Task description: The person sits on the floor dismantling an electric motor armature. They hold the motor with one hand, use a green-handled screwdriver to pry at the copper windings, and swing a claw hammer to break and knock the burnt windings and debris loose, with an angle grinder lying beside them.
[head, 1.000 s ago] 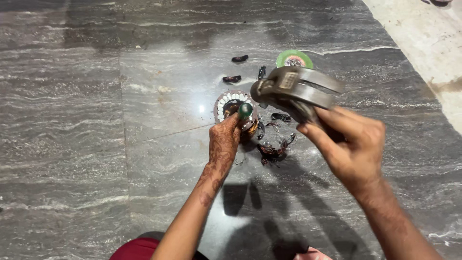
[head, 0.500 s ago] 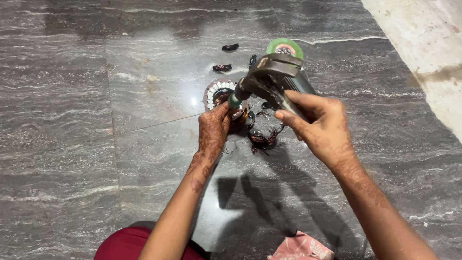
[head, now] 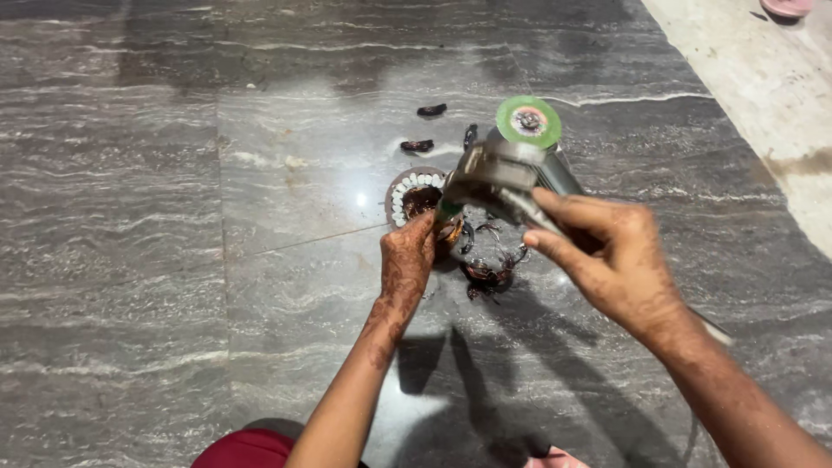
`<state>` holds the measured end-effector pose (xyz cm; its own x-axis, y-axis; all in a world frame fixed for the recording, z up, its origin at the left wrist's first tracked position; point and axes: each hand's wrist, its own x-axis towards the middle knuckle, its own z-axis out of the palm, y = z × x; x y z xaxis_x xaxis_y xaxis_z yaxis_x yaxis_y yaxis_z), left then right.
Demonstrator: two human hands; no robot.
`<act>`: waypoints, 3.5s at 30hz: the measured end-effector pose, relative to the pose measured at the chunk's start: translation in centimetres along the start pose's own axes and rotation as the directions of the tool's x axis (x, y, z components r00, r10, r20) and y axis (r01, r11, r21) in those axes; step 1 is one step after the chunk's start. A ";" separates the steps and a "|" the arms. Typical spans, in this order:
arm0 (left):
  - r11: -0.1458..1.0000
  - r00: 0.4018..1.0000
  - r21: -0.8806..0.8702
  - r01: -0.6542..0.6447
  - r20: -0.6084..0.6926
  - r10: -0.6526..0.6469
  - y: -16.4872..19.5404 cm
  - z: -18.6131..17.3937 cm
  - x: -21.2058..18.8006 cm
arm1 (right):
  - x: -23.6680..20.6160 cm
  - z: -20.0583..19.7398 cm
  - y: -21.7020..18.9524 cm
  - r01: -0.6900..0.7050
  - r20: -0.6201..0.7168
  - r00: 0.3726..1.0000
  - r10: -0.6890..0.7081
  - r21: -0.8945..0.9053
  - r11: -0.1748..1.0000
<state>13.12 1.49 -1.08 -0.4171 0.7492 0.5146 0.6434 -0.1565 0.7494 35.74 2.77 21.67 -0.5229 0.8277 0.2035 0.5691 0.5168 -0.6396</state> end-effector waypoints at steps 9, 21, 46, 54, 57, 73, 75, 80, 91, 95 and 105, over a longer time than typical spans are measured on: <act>0.977 0.969 -0.032 0.213 0.134 -0.207 0.0 -0.2 -0.1 | 0.5 1.8 -2.0 0.386 -0.134 0.907 -0.399 -0.112 0.916; 0.998 0.992 0.011 0.058 0.107 -0.059 1.0 -1.1 -0.1 | -0.8 2.0 3.8 0.430 -0.155 0.871 -0.466 -0.218 0.876; 0.995 0.992 -0.098 0.023 0.126 -0.010 3.9 -3.8 0.5 | -1.8 4.2 3.6 -0.055 0.066 0.997 0.039 0.269 0.962; 0.983 0.983 -0.173 0.063 0.180 -0.032 5.7 -3.5 1.7 | -1.2 3.9 3.1 -0.072 0.081 0.996 0.048 0.319 0.945; 0.989 0.984 -0.149 -0.005 0.176 0.031 6.2 -3.7 2.0 | -0.9 3.9 2.1 -0.153 0.088 0.987 0.133 0.289 0.945; 0.982 0.974 -0.035 0.187 0.134 -0.181 5.5 -3.8 3.1 | 2.3 4.0 1.4 -0.089 0.140 0.989 0.041 0.358 0.930; 0.988 0.978 -0.060 0.145 0.160 -0.134 5.8 -3.3 3.0 | 2.3 2.5 0.5 -0.167 0.178 0.978 0.111 0.343 0.924; 0.969 0.947 -0.090 0.228 0.252 -0.200 6.3 -3.2 3.4 | 0.5 -1.4 -0.8 0.124 -0.143 0.986 -0.086 0.275 0.953; 0.993 0.964 -0.038 0.109 0.248 -0.096 5.6 -2.5 3.3 | 1.2 -2.2 -1.6 0.193 -0.080 0.979 -0.186 0.092 0.977; 0.973 0.926 -0.018 0.230 0.311 -0.213 5.9 -2.9 3.5 | 0.8 0.7 -1.9 0.123 -0.025 0.992 -0.126 -0.086 0.989; 0.992 0.967 -0.100 0.079 0.250 -0.052 5.8 -3.5 3.4 | -1.7 -0.5 1.9 0.317 -0.288 0.895 -0.342 -0.129 0.940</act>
<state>13.23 0.84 6.48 -0.2763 0.8932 0.3548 0.5410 -0.1606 0.8256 38.02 2.50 20.52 -0.4796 0.6271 0.6139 0.4506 0.7762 -0.4409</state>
